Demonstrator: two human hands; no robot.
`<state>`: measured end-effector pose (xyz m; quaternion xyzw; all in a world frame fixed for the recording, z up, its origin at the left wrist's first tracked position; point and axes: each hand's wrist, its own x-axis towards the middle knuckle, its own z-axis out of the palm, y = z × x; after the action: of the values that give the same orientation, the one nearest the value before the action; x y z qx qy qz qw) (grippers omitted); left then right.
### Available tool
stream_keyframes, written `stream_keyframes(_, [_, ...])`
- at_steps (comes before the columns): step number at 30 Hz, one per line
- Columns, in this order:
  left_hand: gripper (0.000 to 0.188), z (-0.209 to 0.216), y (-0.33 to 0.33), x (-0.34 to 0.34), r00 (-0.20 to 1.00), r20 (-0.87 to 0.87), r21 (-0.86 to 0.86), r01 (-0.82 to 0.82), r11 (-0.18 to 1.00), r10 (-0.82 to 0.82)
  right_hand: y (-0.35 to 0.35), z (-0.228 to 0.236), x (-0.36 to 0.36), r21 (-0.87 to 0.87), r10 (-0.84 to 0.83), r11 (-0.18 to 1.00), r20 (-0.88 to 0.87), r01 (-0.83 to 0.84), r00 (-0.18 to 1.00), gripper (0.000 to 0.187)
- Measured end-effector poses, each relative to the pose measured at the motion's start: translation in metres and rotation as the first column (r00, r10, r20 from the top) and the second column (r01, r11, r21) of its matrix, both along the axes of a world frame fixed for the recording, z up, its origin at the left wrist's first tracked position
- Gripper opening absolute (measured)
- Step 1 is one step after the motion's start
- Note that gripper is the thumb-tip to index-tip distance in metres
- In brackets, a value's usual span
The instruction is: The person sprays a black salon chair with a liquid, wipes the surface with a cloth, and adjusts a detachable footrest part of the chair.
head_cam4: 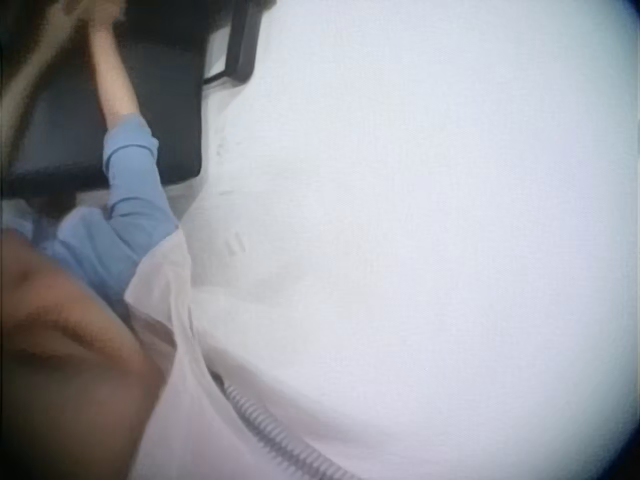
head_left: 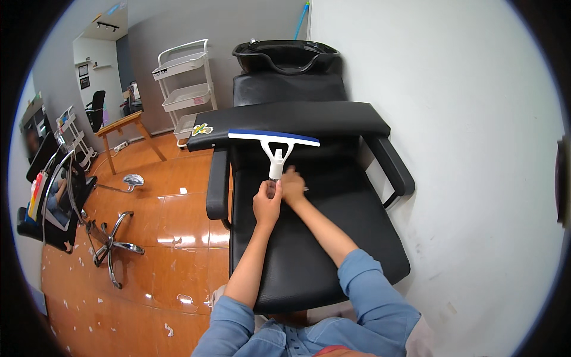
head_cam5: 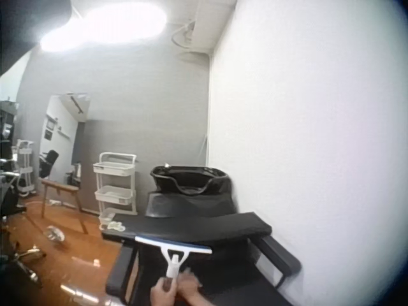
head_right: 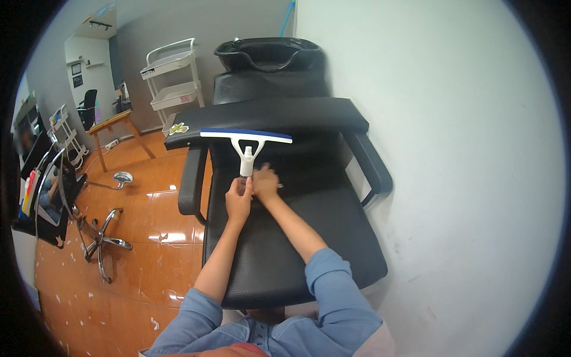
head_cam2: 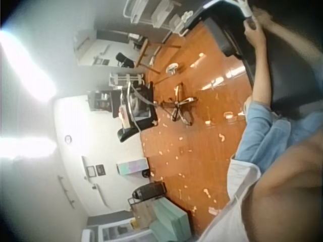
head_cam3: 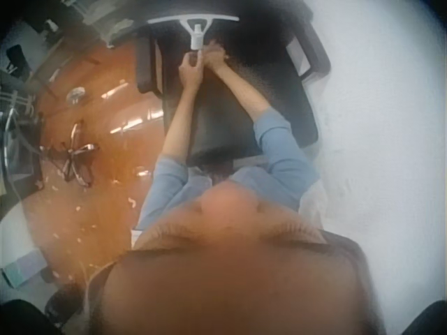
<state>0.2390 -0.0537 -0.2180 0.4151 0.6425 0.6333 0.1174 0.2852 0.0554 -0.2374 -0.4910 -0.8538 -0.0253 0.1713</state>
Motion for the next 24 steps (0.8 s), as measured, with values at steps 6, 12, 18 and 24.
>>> stream_keyframes(6, [0.031, 0.016, -0.004, 0.01, 0.985, -0.15, 0.007, -0.09, 0.996, 0.09, -0.002, -0.008, 0.005, -0.067, 0.163, 0.975, -0.431, -0.212, 0.887, 0.036])
stream_keyframes(12, [0.031, 0.002, -0.015, -0.017, 0.991, -0.1, -0.068, -0.096, 0.993, 0.089, -0.042, 0.061, 0.069, -0.023, -0.017, 1.0, -0.046, 0.016, 0.999, 0.044])
stream_keyframes(18, [0.032, 0.011, -0.015, -0.015, 0.991, -0.083, -0.044, -0.106, 0.993, 0.102, 0.049, 0.015, 0.182, 0.191, -0.444, 0.872, -0.078, 0.45, 0.893, 0.037])
stream_keyframes(24, [0.034, 0.033, -0.037, -0.013, 0.964, -0.206, -0.091, -0.188, 0.978, 0.167, 0.049, 0.011, 0.174, 0.11, -0.41, 0.907, 0.011, 0.406, 0.912, 0.043])
